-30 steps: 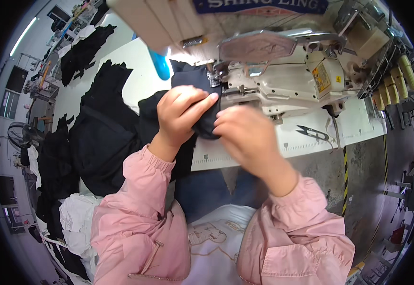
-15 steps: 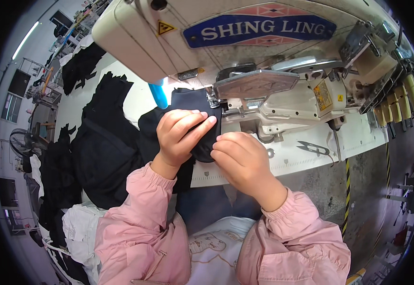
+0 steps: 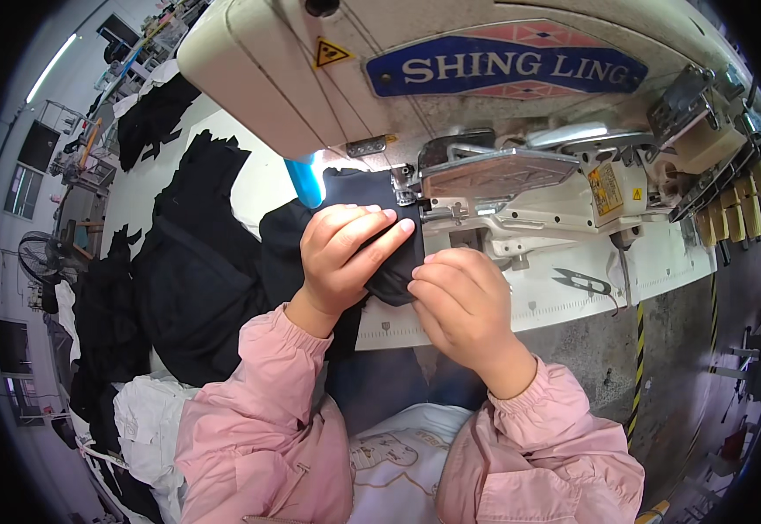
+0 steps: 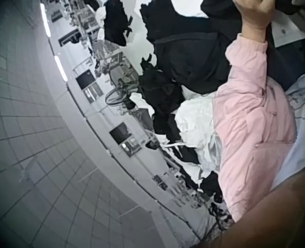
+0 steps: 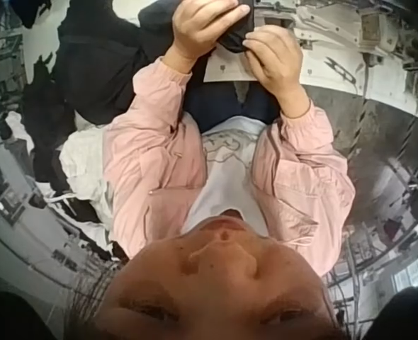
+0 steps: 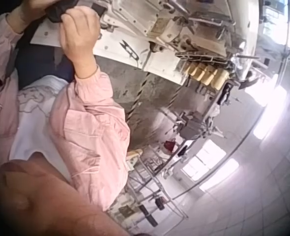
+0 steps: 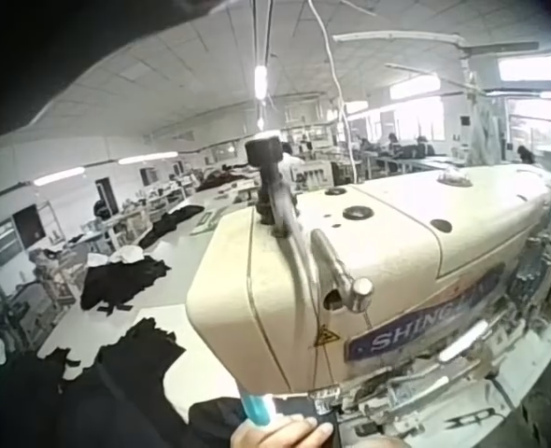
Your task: Sewing black fabric pieces using an industrial sewing machine.
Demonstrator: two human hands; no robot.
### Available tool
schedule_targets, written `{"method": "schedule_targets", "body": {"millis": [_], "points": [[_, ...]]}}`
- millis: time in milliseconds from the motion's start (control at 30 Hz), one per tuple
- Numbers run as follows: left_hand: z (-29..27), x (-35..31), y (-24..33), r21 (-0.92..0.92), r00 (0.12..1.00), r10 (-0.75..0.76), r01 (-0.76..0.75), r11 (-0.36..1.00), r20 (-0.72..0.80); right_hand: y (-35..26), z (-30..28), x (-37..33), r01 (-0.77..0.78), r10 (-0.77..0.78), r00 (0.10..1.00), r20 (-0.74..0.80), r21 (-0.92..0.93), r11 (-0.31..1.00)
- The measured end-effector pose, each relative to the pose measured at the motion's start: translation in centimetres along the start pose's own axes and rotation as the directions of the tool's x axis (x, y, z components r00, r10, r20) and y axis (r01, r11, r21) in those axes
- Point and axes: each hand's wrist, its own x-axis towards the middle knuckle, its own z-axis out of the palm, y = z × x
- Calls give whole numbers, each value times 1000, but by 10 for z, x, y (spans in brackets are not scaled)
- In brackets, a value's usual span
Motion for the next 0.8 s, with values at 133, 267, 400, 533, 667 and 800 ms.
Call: {"method": "schedule_targets", "body": {"millis": [133,267,400,533,667,800], "points": [[-1,0,-1,6,1000,-16,16,1000,13,1,3,1,-11,11,1000,-5,2,1000],[-4,0,-2,4,999,-22,22,1000,35,1,5,1,-26,26,1000,-14,1,1000],[-8,3,-3,25,998,11,-13,1000,68,2,6,3,-33,32,999,-32,-20,999],[-7,3,-5,31,996,-10,8,999,91,5,8,3,-37,37,999,-30,-24,999],[-12,5,-6,52,993,16,-23,998,118,6,10,6,-40,39,998,-46,-19,999],[-14,14,-8,44,994,17,-22,999,107,9,12,8,-41,40,997,-66,-13,999]]}}
